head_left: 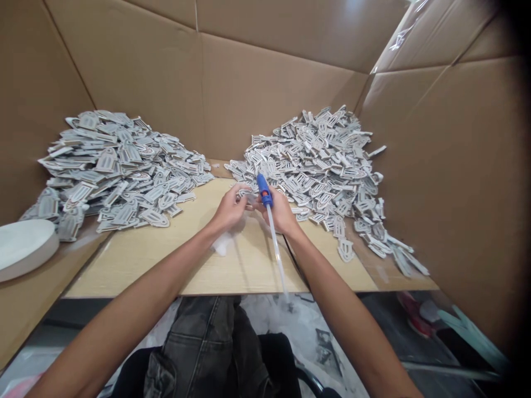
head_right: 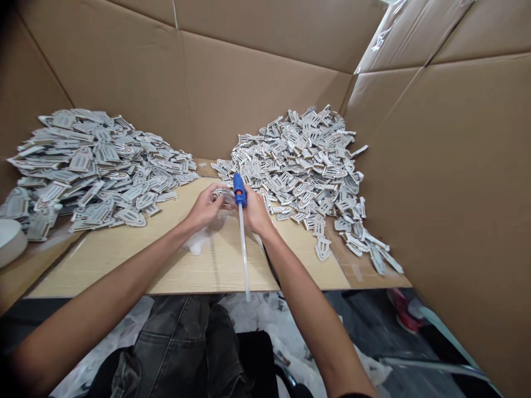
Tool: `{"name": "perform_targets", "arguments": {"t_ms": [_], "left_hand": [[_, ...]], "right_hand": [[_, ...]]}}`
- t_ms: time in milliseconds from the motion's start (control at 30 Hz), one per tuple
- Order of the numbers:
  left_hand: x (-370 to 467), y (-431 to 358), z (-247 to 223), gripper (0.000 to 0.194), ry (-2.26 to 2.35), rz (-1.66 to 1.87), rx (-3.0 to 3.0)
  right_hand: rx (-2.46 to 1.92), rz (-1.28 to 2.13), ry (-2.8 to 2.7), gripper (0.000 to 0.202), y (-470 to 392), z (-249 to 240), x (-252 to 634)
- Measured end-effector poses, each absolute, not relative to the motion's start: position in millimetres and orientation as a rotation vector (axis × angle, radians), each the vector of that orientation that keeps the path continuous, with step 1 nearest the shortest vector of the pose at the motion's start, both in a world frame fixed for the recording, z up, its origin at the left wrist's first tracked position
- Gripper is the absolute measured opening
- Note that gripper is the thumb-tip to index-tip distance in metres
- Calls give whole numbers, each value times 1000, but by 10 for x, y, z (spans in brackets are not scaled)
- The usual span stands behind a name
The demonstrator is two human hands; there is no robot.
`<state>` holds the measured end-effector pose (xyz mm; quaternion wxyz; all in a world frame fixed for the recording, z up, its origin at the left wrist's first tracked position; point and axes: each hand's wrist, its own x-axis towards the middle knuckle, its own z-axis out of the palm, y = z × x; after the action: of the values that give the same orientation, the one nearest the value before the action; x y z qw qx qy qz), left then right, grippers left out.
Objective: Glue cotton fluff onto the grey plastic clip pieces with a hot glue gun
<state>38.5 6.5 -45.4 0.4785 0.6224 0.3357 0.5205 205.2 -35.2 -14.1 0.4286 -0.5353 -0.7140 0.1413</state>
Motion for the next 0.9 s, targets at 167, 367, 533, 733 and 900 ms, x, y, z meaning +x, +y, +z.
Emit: {"name": "perform_targets", "arguments": {"t_ms": [167,367,533,733,900], "left_hand": [[373,17,-414,23,775,1255,1618],[380,-9,-404,17,776,1266,1612],[367,-52,-319,9,757,1345,1590],[340,-98,-213,33,699,1364,1641],[371,-19,-295,23,642,1331,1575]], "right_hand": [[-1262,413,-1716,19,-320,-167,2055],[-1305,435,-1634,26,-322,-144,2063],[-1293,530,-1575,35,-312,-131,2053],[-1333,603,-1530,44,-312,-66,2083],[-1308,600,-1502,49,-353,-28,2082]]}}
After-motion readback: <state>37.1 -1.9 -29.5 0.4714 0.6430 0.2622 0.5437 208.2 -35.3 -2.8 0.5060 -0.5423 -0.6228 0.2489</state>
